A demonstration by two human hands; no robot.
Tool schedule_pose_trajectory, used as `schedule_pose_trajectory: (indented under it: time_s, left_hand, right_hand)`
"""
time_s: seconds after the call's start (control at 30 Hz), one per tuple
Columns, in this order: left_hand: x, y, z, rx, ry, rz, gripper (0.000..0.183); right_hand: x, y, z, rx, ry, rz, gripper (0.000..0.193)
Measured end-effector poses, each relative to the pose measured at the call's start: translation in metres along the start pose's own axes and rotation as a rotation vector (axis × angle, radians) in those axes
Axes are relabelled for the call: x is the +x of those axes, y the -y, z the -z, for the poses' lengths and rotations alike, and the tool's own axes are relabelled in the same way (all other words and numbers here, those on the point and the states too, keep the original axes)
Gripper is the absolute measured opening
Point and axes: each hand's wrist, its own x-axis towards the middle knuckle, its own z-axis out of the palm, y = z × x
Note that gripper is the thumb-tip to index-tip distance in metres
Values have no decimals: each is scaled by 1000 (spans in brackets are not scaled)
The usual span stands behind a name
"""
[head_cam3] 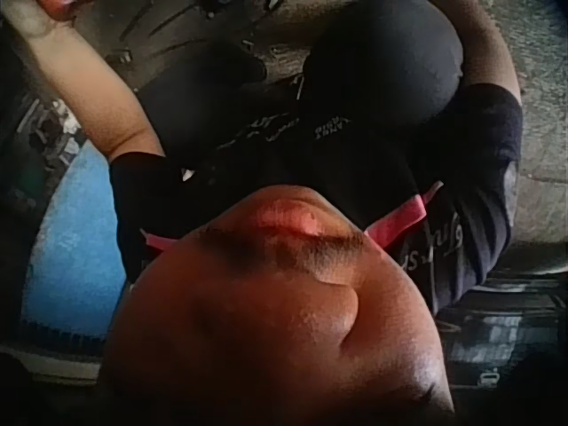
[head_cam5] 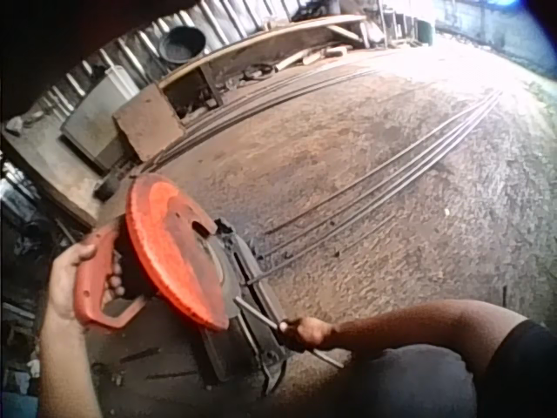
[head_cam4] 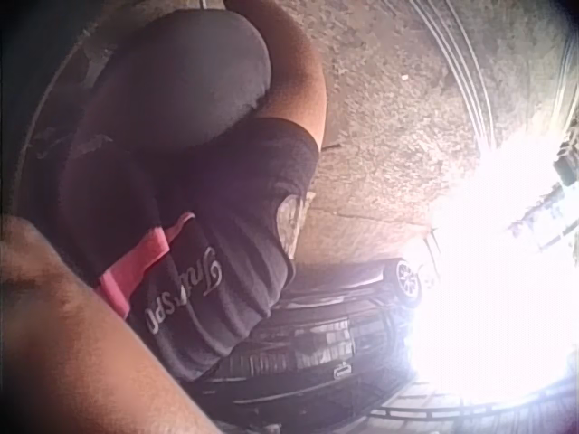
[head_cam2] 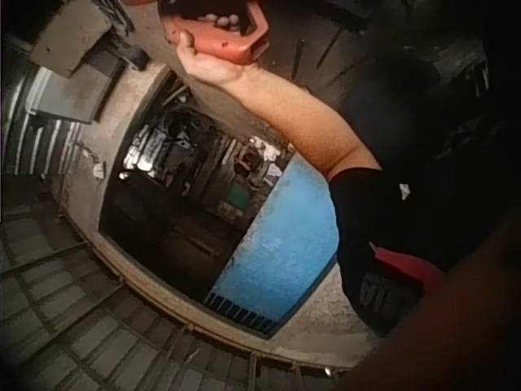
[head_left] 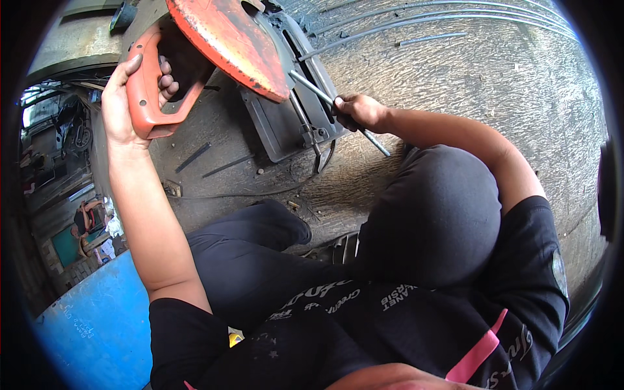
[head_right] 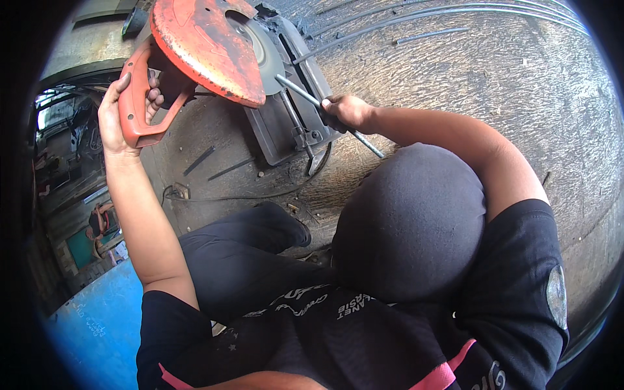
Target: Measuring and cutting a thin metal rod using a circular metal chop saw.
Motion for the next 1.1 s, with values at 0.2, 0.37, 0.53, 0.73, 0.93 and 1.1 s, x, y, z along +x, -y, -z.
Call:
schedule_pose_trajectory:
  time_s: [0.2, 0.37, 0.53, 0.73, 0.93, 1.1]
  left_hand:
    - [-2, -1, -1, 6, -18, 2, 38]
    - [-2, -1, -4, 29, -50, 2, 42]
    - [-3, -1, -5, 26, -42, 5, 42]
    - [0, 1, -4, 5, -14, 7, 40]
    - [0, -1, 3, 8, 2, 11, 38]
    - [-2, 0, -2, 43, -29, 1, 38]
  right_hand:
    - [4, -4, -6, 21, 31, 15, 27]
    - [6, -7, -4, 56, 68, -12, 25]
    - [6, -5, -5, -50, -1, -12, 25]
    - [10, 6, 23, -737, -433, 82, 32]
    - [-5, 62, 41, -1226, -617, 232, 32]
    - [-13, 99, 39, -1450, -591, 238, 30]
